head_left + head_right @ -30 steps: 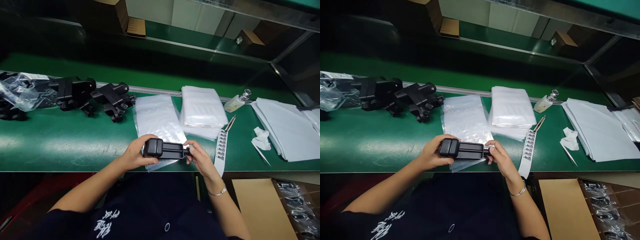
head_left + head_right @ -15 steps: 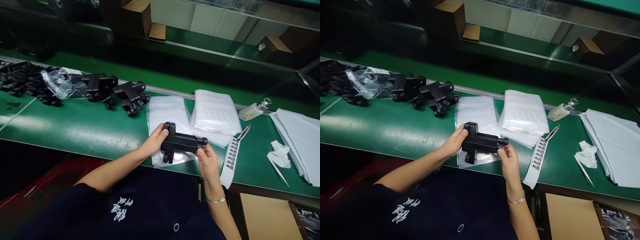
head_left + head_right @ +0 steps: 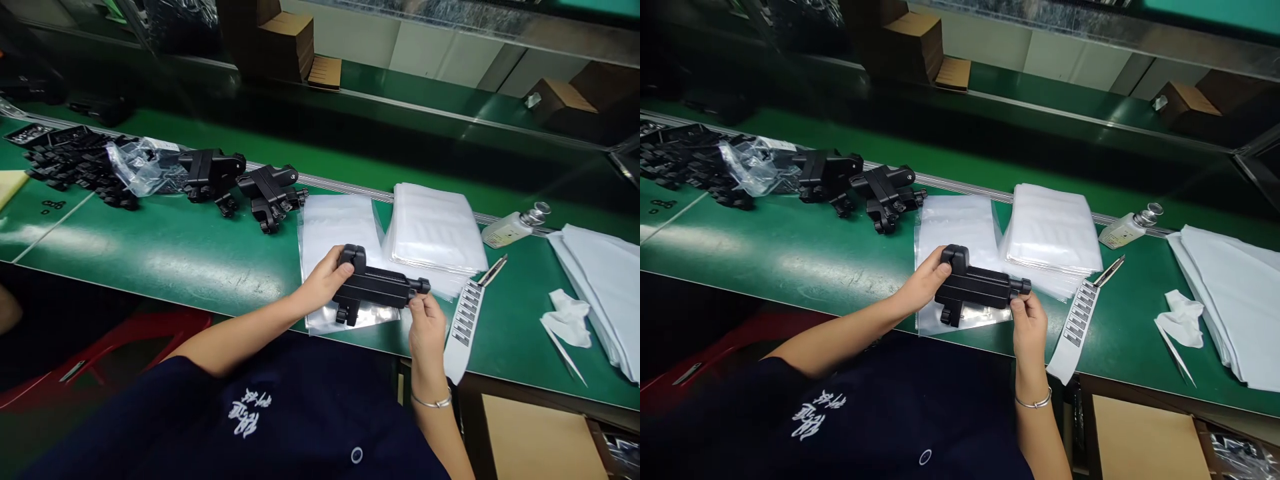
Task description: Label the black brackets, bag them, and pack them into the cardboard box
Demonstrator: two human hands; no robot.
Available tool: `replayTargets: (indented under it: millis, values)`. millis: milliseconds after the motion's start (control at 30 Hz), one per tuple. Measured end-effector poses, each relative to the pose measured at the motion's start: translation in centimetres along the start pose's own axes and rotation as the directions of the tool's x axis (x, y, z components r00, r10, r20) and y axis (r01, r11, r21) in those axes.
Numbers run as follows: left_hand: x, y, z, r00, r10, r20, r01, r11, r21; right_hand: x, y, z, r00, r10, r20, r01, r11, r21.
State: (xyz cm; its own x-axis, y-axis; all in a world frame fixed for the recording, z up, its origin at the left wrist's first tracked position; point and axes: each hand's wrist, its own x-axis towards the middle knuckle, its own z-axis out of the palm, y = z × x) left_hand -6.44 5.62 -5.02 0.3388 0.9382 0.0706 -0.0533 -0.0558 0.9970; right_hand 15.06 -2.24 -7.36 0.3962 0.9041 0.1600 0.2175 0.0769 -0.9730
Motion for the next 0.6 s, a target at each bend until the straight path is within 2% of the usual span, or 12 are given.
replayTargets:
  millis: [100,200,267,333,400,467,533,600]
  values:
    - [0.1,0.2,0.0,0.997,0.065,0.03,-0.066,0.996,0.056,0.1,0.3,-0.1,0.999,0.036,-0.029,-0.037,0.998,-0.047]
    - [0.2,0.3,0.0,1.0,0.022,0.005,-0.022,1.0,0.004,0.1,0.5,-0.1,1.0,0.025,0.019,-0.025,0.999,0.04]
    - [0.1,0.2,0.1,1.0,0.016,-0.002,-0.016,1.0,-0.006,0.2,0.6,-0.1,0.999,0.032,0.011,-0.033,0.996,0.082]
    - [0.0,0.1,0.2,0.999,0.037,-0.011,-0.037,0.999,0.002,0.3,0.5,-0.1,0.999,0.042,-0.009,-0.041,0.998,0.048]
    - [0.0,0.0,0.2,0.999,0.023,-0.045,-0.026,0.997,-0.067,0.3,0.1,0.1,1.0,0.017,-0.006,-0.017,0.999,-0.03]
    - [0.5,-0.2,0.1,0.99,-0.09,-0.11,0.06,0.966,-0.252,-0.1,-0.5,0.5,0.997,-0.068,0.034,0.071,0.993,-0.091]
    - [1.3,-0.5,-0.2,0.944,-0.275,-0.182,0.157,0.861,-0.483,-1.0,-1.1,1.4,0.965,-0.222,0.142,0.242,0.96,-0.139]
    - [2.1,-0.7,-0.8,0.884,-0.417,-0.213,0.188,0.732,-0.655,-2.2,-1.4,2.5,0.86,-0.407,0.309,0.473,0.862,-0.18]
